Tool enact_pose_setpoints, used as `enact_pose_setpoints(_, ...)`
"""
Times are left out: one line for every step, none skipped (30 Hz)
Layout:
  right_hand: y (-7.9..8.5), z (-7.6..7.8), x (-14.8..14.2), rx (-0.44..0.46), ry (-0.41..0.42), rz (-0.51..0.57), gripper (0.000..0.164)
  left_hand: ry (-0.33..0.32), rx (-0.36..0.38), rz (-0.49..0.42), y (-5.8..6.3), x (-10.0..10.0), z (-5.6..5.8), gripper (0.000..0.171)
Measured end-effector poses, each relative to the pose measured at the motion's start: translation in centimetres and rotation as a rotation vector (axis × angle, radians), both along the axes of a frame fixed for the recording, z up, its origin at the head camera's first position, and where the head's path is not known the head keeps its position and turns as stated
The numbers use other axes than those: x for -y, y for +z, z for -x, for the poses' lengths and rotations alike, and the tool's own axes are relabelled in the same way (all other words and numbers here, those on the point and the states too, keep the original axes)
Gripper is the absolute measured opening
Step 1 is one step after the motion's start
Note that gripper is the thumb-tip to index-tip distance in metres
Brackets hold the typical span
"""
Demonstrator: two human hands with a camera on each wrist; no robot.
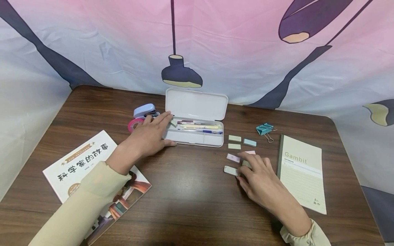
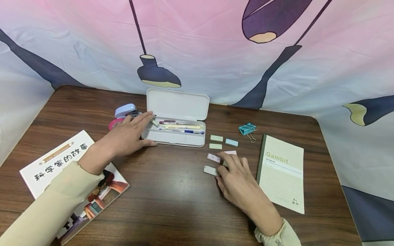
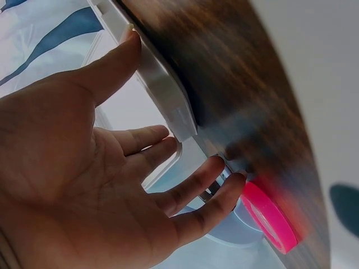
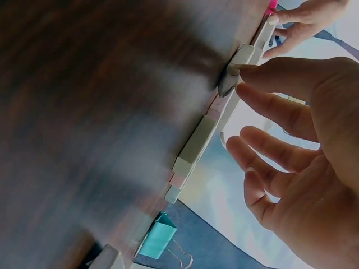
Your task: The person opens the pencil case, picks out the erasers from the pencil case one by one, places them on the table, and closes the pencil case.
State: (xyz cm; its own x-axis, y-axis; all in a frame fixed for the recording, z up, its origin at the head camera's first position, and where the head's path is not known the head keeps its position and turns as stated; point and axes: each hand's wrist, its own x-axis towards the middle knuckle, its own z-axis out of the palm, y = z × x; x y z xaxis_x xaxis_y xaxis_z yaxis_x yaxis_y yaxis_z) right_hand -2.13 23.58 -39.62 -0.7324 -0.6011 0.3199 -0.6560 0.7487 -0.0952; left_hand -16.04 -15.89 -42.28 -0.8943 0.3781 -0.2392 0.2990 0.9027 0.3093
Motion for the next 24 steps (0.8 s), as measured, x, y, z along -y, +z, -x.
enact_pose_setpoints(0.0,0.0,0.0,-0.001,-0.001,0.001,0.031,0.001,-0.001,-0.001,0.0,0.0,0.0,0.111)
enact_pose_setpoints(0.0,0.0,0.0,0.001,-0.002,0.002,0.030,0.004,-0.001,-0.004,0.0,0.0,0.0,0.110)
enact_pose_setpoints(0.0,0.0,0.1,0.002,-0.002,0.002,0.030,0.002,-0.002,-0.002,-0.1,0.0,0.0,0.109)
enact_pose_setpoints(0.0,0.0,0.1,0.004,-0.003,0.003,0.029,0.005,-0.002,-0.006,-0.1,0.0,0.0,0.108)
enact_pose_setpoints(0.0,-0.1,0.1,0.007,-0.006,0.003,0.029,0.003,-0.002,-0.005,0.1,0.0,-0.1,0.108)
enact_pose_setpoints(0.0,-0.1,0.2,0.010,-0.008,0.003,0.029,0.004,-0.001,-0.008,0.2,-0.1,-0.2,0.108)
enact_pose_setpoints(0.1,-0.1,0.2,0.012,-0.011,0.002,0.028,0.004,-0.002,-0.013,0.4,-0.1,-0.2,0.107)
enact_pose_setpoints(0.1,-0.1,0.2,0.014,-0.014,0.001,0.028,0.006,0.000,-0.016,0.6,-0.2,-0.4,0.107)
enact_pose_setpoints(0.1,-0.1,0.2,0.016,-0.016,0.000,0.028,0.004,-0.002,-0.014,0.8,-0.3,-0.5,0.107)
enact_pose_setpoints(0.2,-0.1,0.2,0.019,-0.019,0.000,0.028,0.003,0.003,-0.012,1.3,-0.4,-0.7,0.106)
enact_pose_setpoints(0.2,-0.1,0.3,0.021,-0.021,0.000,0.027,0.002,0.002,-0.008,1.6,-0.5,-0.8,0.107)
enact_pose_setpoints(0.2,-0.2,0.3,0.023,-0.024,-0.001,0.027,0.004,0.009,-0.006,2.2,-0.7,-1.0,0.105)
enact_pose_setpoints(0.2,-0.2,0.3,0.027,-0.028,-0.002,0.027,0.003,0.008,-0.006,2.2,-0.7,-1.1,0.105)
enact_pose_setpoints(0.3,-0.2,0.3,0.033,-0.033,-0.004,0.027,0.002,0.009,0.000,2.2,-0.7,-1.1,0.105)
enact_pose_setpoints(0.3,-0.2,0.4,0.048,-0.042,-0.007,0.026,0.003,0.010,-0.001,2.3,-0.7,-1.1,0.105)
enact_pose_setpoints(0.5,-0.2,0.4,0.068,-0.053,-0.012,0.025,0.002,0.014,0.001,2.7,-0.8,-1.2,0.103)
enact_pose_setpoints(0.7,-0.2,0.4,0.091,-0.066,-0.012,0.024,0.006,0.009,-0.008,2.7,-0.9,-1.4,0.103)
enact_pose_setpoints(0.8,-0.2,0.4,0.119,-0.078,-0.011,0.022,0.004,0.014,-0.005,3.1,-0.9,-1.4,0.101)
enact_pose_setpoints(1.1,-0.1,0.5,0.145,-0.090,-0.003,0.021,0.003,0.010,-0.006,3.0,-0.9,-1.4,0.101)
enact_pose_setpoints(1.3,-0.1,0.5,0.170,-0.101,0.008,0.019,0.000,0.006,-0.002,2.8,-0.9,-1.3,0.102)
enact_pose_setpoints(1.4,0.0,0.6,0.192,-0.111,0.023,0.018,0.001,0.012,0.001,3.4,-1.1,-1.5,0.100)
enact_pose_setpoints(1.6,0.2,0.8,0.204,-0.115,0.043,0.017,-0.002,0.014,0.008,3.7,-1.1,-1.6,0.100)
enact_pose_setpoints(1.7,0.4,0.9,0.211,-0.116,0.064,0.016,-0.001,0.014,0.007,3.8,-1.2,-1.6,0.100)
enact_pose_setpoints(1.7,0.6,1.1,0.217,-0.114,0.086,0.017,-0.004,0.019,0.015,3.8,-1.2,-1.6,0.101)
